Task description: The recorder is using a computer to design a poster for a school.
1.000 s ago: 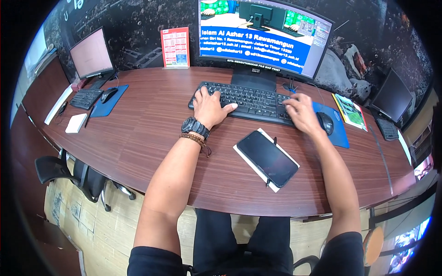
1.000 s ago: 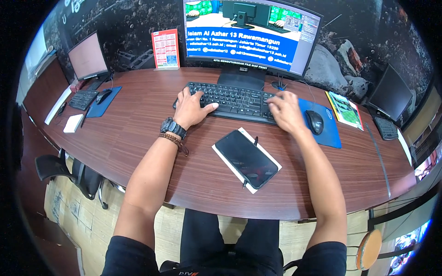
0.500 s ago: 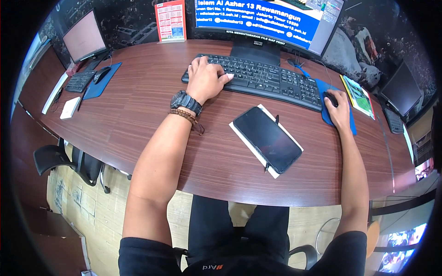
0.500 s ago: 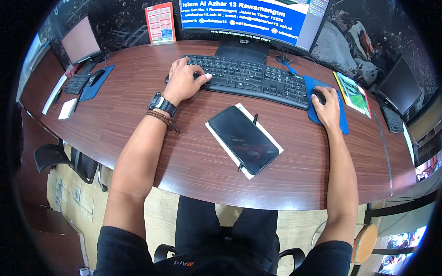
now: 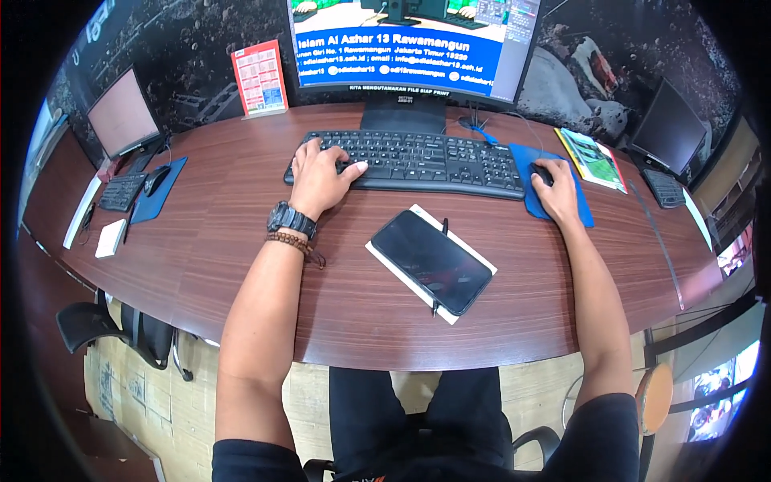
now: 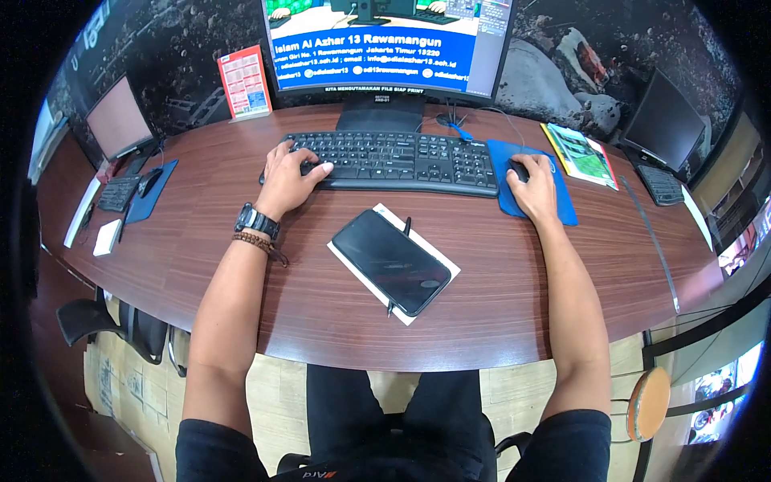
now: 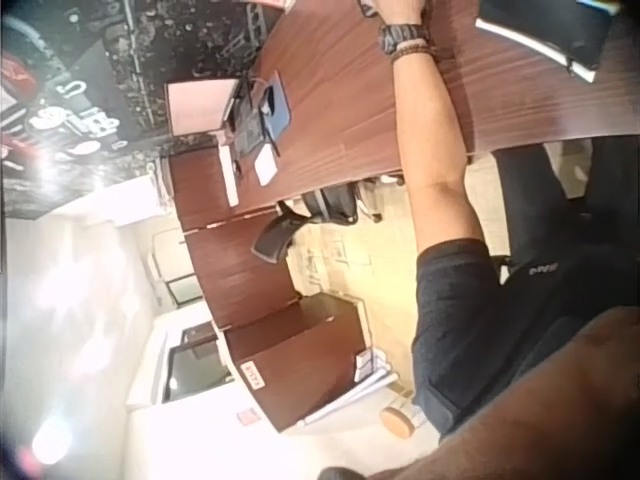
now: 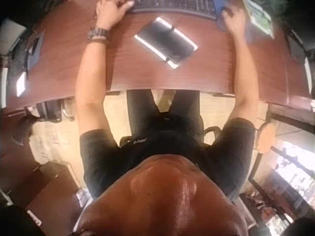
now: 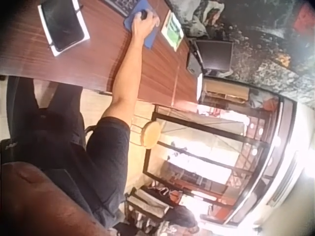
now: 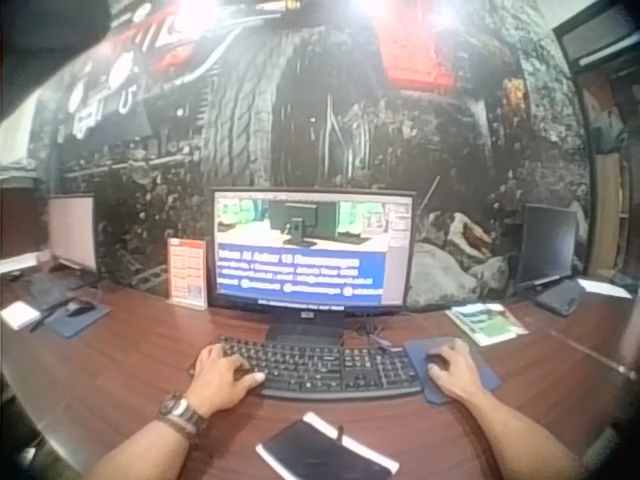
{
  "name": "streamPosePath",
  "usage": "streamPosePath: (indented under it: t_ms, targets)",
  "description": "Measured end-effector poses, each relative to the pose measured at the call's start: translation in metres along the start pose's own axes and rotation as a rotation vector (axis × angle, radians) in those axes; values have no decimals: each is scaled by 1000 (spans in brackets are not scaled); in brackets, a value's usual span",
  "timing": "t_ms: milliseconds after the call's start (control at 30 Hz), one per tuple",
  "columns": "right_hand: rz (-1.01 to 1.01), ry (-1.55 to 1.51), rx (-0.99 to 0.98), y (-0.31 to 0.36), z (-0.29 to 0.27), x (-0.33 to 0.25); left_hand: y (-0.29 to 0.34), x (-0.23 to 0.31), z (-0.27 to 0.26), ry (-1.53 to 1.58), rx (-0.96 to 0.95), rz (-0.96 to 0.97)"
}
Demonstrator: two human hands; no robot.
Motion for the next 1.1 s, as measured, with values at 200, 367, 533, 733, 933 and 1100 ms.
streamPosePath:
  t_ms: [200,367,533,733,933,1100]
  targets:
    - [-6,-26,-5,0,-2,-7,-1,-10,-2,-37,-108,-164]
    - [6,-18,-19,1,-3,-10,2,-12,-1,-89,-138,-196]
    - [11,-17,-19,0,-3,-8,2,-13,0,-87,-149,-193]
    - [-5,-6,-10,0,-2,-7,2,-12,-1,-78,-149,-193]
    - [-27,-41,-24,1,-4,-13,2,-13,0,-75,-151,-205]
    - [-26,-28,-40,0,-4,-12,2,-14,2,-77,-149,-198]
Point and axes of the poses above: each hand's wrist, its own y-axis away from the middle knuckle, its own z-axis out of the palm, x = y × z, the point moved 4 cm from there along -y, towards the middle knuckle, and after that the axes turned 5 degrees about x, right-handed, at the moved point
